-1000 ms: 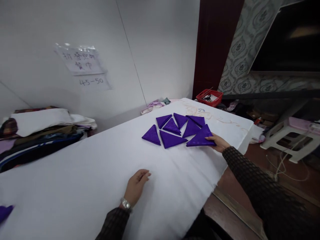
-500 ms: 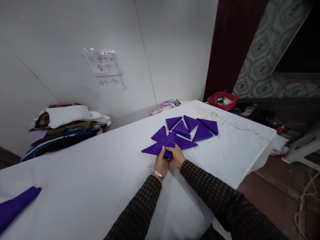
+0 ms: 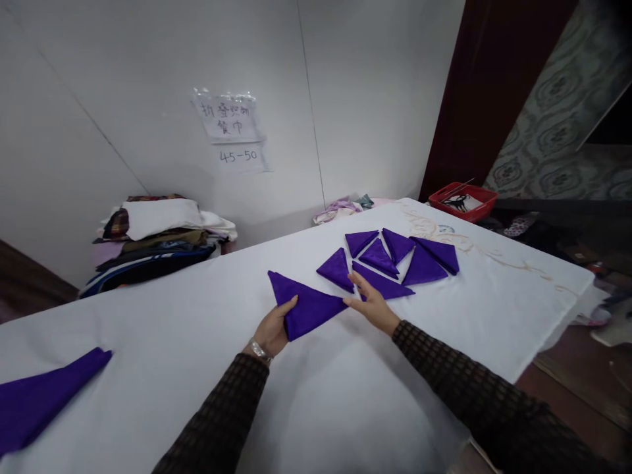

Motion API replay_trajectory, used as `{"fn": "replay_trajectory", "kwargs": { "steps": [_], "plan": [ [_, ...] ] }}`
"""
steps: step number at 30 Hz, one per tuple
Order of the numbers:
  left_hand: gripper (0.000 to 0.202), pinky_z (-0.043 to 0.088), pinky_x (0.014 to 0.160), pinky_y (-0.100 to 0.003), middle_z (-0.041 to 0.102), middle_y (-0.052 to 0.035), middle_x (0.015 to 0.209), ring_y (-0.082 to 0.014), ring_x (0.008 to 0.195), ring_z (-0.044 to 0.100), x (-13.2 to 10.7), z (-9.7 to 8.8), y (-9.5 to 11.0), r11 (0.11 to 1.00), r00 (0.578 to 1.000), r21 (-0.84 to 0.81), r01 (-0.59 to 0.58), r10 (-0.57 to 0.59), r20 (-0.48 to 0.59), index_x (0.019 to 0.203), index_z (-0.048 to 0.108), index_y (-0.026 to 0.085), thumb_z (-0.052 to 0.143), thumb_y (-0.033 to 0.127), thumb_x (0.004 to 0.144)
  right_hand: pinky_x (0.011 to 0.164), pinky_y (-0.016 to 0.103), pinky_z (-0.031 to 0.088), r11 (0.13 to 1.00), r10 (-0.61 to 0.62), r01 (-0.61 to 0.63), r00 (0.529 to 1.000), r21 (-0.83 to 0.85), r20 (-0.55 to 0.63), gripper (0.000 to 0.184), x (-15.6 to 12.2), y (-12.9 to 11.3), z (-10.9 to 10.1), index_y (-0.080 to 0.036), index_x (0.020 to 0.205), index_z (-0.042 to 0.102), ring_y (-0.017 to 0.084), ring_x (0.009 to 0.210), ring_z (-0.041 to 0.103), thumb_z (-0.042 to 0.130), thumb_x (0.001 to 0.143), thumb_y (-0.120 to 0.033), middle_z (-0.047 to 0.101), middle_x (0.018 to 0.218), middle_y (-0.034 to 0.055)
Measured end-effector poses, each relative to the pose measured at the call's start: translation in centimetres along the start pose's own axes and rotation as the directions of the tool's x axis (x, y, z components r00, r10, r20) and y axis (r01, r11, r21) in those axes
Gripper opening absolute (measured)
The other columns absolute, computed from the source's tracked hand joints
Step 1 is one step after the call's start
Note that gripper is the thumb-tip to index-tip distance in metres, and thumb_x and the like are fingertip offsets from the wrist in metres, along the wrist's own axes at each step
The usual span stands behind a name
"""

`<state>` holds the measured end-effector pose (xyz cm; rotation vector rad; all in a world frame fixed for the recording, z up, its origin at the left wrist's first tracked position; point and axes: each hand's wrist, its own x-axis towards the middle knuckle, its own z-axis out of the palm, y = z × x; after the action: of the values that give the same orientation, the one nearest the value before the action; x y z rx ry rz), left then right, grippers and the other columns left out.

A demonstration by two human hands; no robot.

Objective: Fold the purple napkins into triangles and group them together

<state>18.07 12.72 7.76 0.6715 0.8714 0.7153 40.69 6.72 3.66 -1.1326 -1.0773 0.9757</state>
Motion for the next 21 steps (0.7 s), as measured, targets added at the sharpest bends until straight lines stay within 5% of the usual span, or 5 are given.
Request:
{"fn": "replay_trajectory", "kwargs": {
  "steps": [2,7,10,15,21],
  "plan": [
    [0.035,0.054,0.082,-0.040,0.072,-0.0125,0.094,-0.0261,0.088,0.068,-0.4,-0.3,0.6,0.995,0.994,0.075,0.064,-0.071,0.089,0.107,0.064,0.013,0.067,0.026,0.075,0.106,0.044,0.026,1.000,-0.006,0.011,0.986,-0.029,0.168,0.083,1.1,-1.3,0.1,-0.029,0.136,0.039,0.022,0.126,0.039,0.078,0.063,-0.030,0.049,0.134,0.0069],
    [0.033,0.054,0.078,-0.036,0.072,-0.0130,0.094,-0.0238,0.079,0.069,-0.2,-0.4,1.5,0.959,0.954,0.233,0.164,-0.214,0.210,0.104,0.066,0.012,0.068,0.023,0.073,0.081,0.033,0.048,0.922,0.293,-0.379,0.816,0.077,0.498,0.091,3.3,-3.0,3.3,-0.025,0.143,0.024,0.016,0.091,0.061,0.075,0.068,-0.030,0.064,0.103,0.0040],
    [0.033,0.054,0.073,-0.032,0.072,-0.0135,0.090,-0.0219,0.073,0.070,0.4,-0.8,1.9,0.932,0.942,0.308,0.192,-0.263,0.208,0.100,0.067,0.010,0.070,0.021,0.070,0.066,0.025,0.049,0.896,0.335,-0.437,0.787,0.085,0.518,0.088,4.3,-2.8,4.9,-0.024,0.142,0.027,0.012,0.073,0.061,0.075,0.068,-0.027,0.063,0.082,-0.0033],
    [0.031,0.053,0.071,-0.030,0.073,-0.0119,0.084,-0.0199,0.068,0.069,1.2,-1.5,2.4,0.900,0.929,0.383,0.206,-0.303,0.214,0.095,0.067,0.010,0.072,0.022,0.067,0.061,0.022,0.049,0.886,0.328,-0.455,0.752,0.091,0.572,0.080,6.1,-2.4,6.1,-0.029,0.133,0.040,0.012,0.073,0.062,0.076,0.062,-0.019,0.065,0.086,-0.0030],
    [0.035,0.052,0.074,-0.028,0.073,-0.0101,0.084,-0.0176,0.069,0.068,2.4,-2.7,3.7,0.886,0.925,0.425,0.184,-0.302,0.229,0.095,0.066,0.010,0.075,0.026,0.066,0.061,0.024,0.051,0.855,0.379,-0.500,0.784,0.138,0.492,0.056,8.2,-1.8,7.3,-0.021,0.110,0.056,0.011,0.065,0.062,0.074,0.059,-0.011,0.066,0.079,-0.0023]
  ]
}}
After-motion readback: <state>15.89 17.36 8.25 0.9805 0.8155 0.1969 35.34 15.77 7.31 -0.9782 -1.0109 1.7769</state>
